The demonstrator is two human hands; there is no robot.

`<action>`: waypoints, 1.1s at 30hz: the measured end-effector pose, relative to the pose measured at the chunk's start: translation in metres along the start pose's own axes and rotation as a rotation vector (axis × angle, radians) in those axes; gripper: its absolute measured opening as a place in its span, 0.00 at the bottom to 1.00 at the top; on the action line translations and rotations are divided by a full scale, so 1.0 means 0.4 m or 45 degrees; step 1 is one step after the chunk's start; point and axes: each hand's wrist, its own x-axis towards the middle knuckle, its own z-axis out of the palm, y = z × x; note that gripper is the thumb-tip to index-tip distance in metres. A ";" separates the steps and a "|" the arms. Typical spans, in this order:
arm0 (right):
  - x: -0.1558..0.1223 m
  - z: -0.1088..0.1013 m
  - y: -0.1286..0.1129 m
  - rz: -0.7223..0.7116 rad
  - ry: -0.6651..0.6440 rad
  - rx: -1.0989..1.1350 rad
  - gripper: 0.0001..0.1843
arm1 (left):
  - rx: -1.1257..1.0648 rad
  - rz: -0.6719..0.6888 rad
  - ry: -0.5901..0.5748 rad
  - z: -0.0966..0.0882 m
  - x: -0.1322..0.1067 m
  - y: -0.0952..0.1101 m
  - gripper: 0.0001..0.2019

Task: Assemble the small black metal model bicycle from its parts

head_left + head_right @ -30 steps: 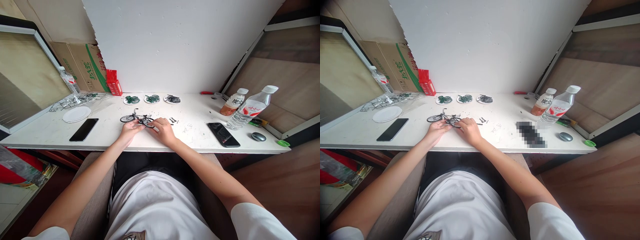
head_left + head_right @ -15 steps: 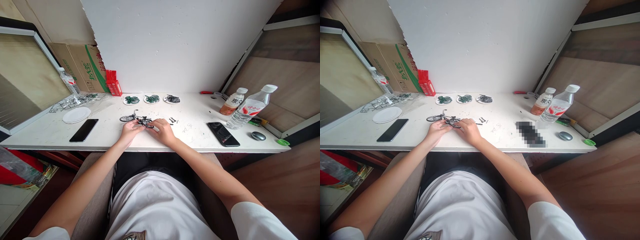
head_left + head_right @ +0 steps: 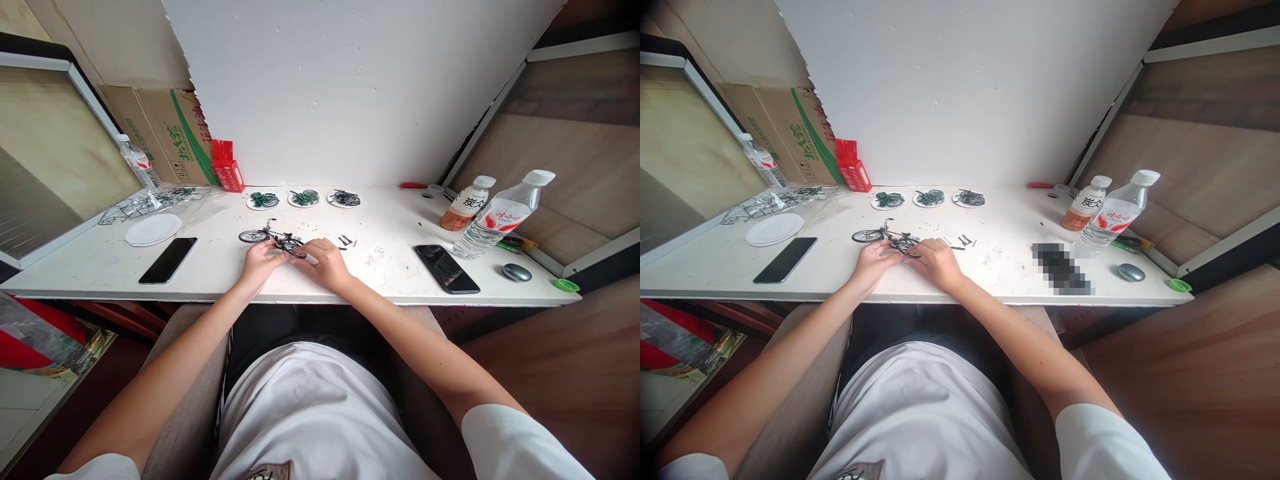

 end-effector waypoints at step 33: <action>-0.007 0.014 0.035 0.294 0.036 0.239 0.09 | -0.269 -0.236 -0.246 0.004 -0.019 0.038 0.28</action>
